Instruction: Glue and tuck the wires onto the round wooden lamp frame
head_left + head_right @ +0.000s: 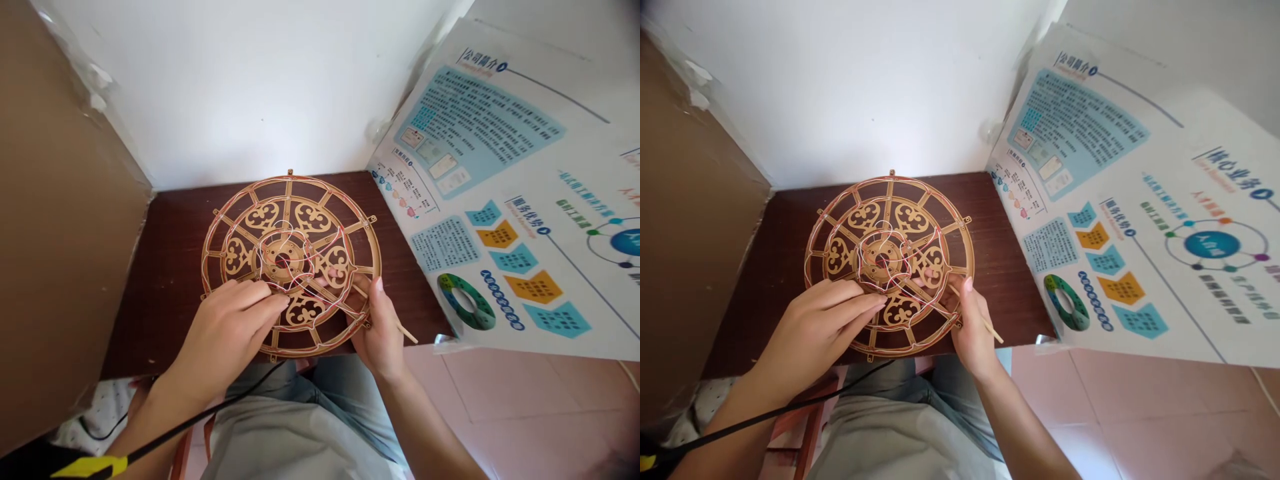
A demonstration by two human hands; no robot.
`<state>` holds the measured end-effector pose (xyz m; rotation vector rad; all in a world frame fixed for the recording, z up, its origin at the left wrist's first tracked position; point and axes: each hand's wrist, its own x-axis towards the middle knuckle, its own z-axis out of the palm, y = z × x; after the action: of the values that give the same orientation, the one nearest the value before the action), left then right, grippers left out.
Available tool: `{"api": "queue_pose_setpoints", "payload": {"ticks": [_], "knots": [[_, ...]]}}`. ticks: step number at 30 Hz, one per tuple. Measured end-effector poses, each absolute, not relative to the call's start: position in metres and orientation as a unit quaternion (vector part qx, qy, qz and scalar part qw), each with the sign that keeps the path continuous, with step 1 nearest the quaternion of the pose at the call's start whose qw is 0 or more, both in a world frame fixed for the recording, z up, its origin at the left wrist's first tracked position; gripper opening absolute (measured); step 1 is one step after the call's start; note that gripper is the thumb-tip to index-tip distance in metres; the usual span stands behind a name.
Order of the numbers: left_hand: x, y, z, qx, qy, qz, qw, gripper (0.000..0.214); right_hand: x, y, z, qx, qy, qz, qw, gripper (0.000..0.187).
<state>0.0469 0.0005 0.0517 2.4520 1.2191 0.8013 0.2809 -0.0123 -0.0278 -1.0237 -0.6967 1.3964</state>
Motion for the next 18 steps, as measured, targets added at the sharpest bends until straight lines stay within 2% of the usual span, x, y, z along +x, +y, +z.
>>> {"api": "queue_pose_setpoints", "payload": {"ticks": [6, 13, 16, 18], "knots": [[0.055, 0.004, 0.047, 0.902, 0.386, 0.186, 0.055, 0.026, 0.278, -0.018, -0.019, -0.409, -0.323, 0.628, 0.578, 0.053], [0.054, -0.008, 0.062, 0.866, 0.415, 0.248, 0.123, 0.014, 0.274, -0.012, -0.020, -0.399, -0.306, 0.627, 0.595, 0.052], [0.055, -0.012, 0.070, 0.859, 0.401, 0.290, 0.133, 0.014, 0.274, -0.010, -0.023, -0.400, -0.303, 0.621, 0.602, 0.052], [0.057, -0.012, 0.072, 0.870, 0.396, 0.266, 0.126, 0.017, 0.275, -0.010, -0.025, -0.402, -0.318, 0.617, 0.598, 0.052]]}}
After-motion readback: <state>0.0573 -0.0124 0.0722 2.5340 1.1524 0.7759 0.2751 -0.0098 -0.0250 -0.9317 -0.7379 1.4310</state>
